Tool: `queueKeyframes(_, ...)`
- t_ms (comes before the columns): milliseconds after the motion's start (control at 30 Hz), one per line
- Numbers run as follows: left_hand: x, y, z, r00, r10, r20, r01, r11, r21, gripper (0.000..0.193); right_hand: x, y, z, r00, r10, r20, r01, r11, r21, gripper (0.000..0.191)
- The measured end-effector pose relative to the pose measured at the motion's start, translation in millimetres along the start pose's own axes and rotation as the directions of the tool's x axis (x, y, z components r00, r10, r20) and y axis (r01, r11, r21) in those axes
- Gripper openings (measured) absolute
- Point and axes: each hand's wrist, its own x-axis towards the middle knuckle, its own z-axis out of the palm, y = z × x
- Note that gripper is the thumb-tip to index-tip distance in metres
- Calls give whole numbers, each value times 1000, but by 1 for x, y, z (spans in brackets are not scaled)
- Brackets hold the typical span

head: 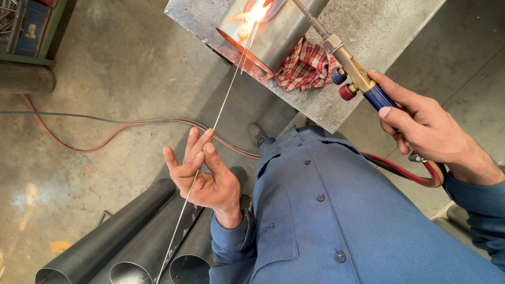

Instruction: The person holds an oxy-fuel torch in one hand and a filler rod in the other, heating the seam of a large metal cylinder on a work table and running a weld bead along it, with sparks flying as they work. They move the torch along the joint and continue heating the seam near the pipe opening.

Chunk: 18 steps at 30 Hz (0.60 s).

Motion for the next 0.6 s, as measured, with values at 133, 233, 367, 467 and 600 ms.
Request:
queueKeyframes(133,0,0,0,1000,-3,-2,3,1000,6,21,0,-1,0,1000,-9,0,9,1000,4,72)
queueKeyframes(233,0,-1,1,1000,-2,1,2,1000,6,21,0,-1,0,1000,-16,5,16,1000,22,72)
queueKeyframes(367,0,-1,1,1000,-3,-2,3,1000,10,22,0,-1,0,1000,-9,7,9,1000,12,73)
queueKeyframes(467,0,0,0,1000,-7,0,7,1000,25,21,0,-1,0,1000,-13,9,13,1000,0,73)
queueKeyframes(600,1,1,0,1000,-17,-1,17,1000,10,22,-1,-1,0,1000,2,10,-2,1000,7,73)
